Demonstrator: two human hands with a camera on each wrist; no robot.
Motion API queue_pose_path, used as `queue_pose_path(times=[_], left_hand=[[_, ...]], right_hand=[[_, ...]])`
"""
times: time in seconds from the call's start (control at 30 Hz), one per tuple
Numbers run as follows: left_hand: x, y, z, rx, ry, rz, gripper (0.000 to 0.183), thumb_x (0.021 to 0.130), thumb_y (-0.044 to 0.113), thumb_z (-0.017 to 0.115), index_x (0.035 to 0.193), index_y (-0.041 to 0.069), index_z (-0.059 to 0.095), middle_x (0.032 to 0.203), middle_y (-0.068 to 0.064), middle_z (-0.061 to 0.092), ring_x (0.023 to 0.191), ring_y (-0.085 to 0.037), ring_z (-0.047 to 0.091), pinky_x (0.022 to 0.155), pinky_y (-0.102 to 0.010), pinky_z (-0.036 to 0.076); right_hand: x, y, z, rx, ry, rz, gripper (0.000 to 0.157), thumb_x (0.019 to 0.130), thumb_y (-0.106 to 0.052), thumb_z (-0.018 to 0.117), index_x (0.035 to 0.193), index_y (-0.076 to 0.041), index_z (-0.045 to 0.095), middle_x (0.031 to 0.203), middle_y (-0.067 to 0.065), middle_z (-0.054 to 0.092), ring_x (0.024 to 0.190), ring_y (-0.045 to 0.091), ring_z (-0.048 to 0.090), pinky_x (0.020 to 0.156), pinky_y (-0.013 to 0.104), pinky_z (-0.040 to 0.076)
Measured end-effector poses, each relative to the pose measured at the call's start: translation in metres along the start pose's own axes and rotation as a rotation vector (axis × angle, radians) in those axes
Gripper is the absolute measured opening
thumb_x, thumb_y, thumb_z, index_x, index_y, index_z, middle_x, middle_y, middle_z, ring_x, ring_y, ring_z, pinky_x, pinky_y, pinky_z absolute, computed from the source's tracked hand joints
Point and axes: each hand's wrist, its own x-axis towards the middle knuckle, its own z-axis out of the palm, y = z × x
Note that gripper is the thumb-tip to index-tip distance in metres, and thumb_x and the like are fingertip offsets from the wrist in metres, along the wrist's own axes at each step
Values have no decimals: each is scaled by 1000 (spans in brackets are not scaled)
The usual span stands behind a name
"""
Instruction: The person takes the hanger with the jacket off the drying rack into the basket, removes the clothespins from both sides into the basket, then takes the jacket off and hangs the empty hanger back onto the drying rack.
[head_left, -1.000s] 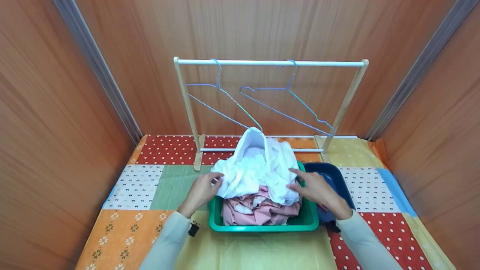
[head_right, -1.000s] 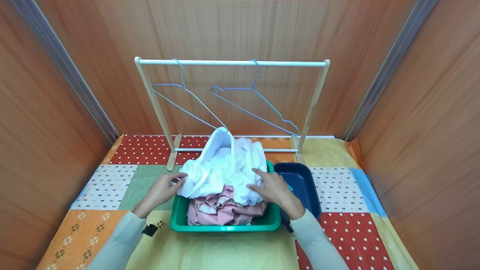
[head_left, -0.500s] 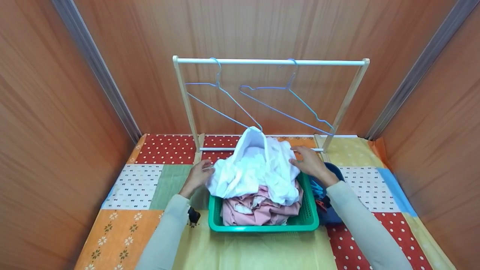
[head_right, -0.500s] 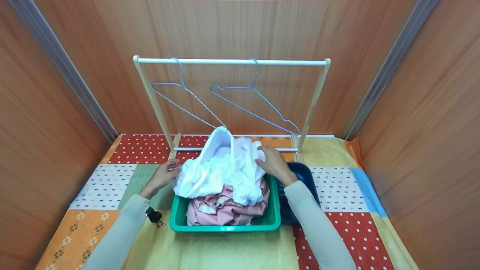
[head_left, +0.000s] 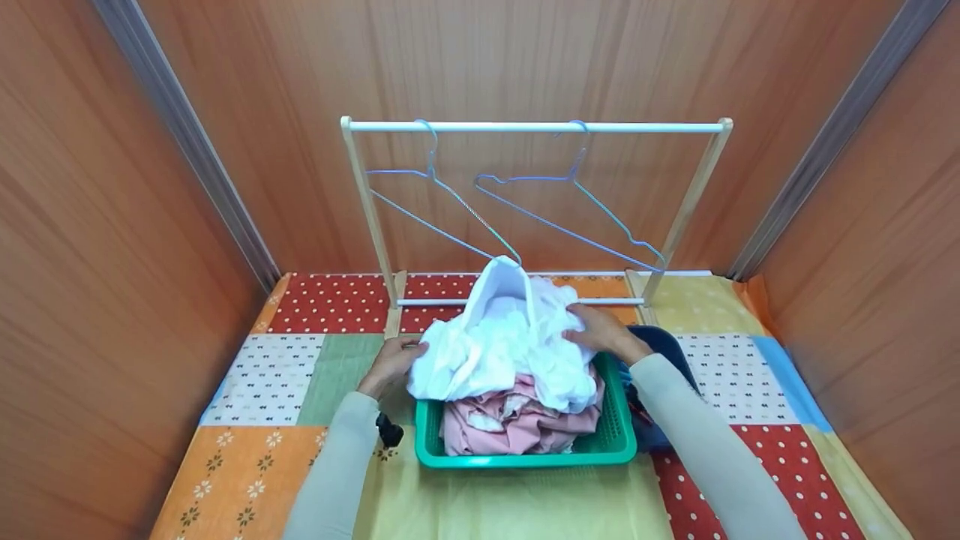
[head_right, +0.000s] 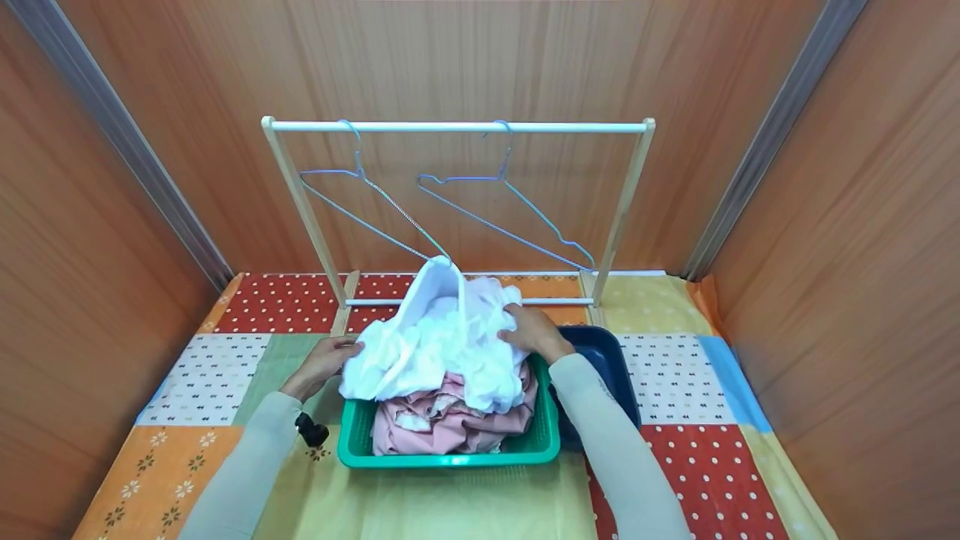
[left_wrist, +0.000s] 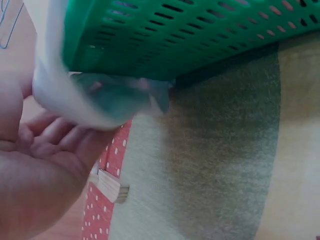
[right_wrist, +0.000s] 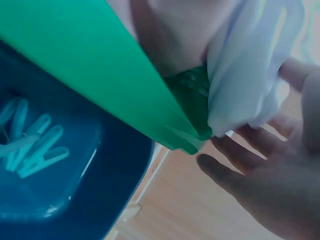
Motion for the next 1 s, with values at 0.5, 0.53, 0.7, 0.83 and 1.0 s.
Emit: queue_pose_path(times=[0.5, 0.53, 0.7, 0.83, 1.0], left_hand=[[-6, 41, -4, 143, 284, 173, 27, 100, 20, 57, 120, 6, 69, 114, -13, 71, 101, -25, 67, 88, -42, 54], [-7, 46, -5, 132, 291, 186, 27, 100, 21, 57, 120, 7, 70, 114, -13, 72, 101, -25, 67, 88, -42, 54], [-16, 73, -1, 100, 307, 261, 28, 99, 22, 60, 120, 7, 70, 114, -13, 72, 102, -26, 68, 90, -42, 55], [-27, 91, 8, 99, 309, 367, 26, 97, 19, 62, 118, 5, 71, 113, -14, 73, 100, -26, 70, 88, -42, 57], [-43, 105, 23, 153, 309, 552, 21, 95, 14, 64, 111, 4, 74, 107, -13, 75, 95, -24, 71, 82, -41, 58]], right_hand=[[-4, -2, -3, 25, 351, -90, 24, 99, -5, 54, 117, -2, 69, 115, 17, 71, 108, 34, 66, 95, 51, 52], [-4, -3, -3, 30, 375, -105, 23, 98, -3, 54, 115, -1, 69, 113, 18, 71, 106, 35, 67, 94, 51, 52], [-5, -9, -7, 88, 472, -107, 24, 95, 1, 56, 115, 2, 70, 113, 21, 71, 105, 36, 67, 92, 51, 53], [-11, -18, -11, 142, 510, -79, 24, 96, -2, 57, 116, 0, 70, 113, 20, 71, 102, 35, 67, 88, 49, 54], [-25, -32, -14, 178, 541, -109, 23, 95, -3, 58, 113, -2, 72, 107, 18, 73, 93, 32, 68, 81, 47, 56]])
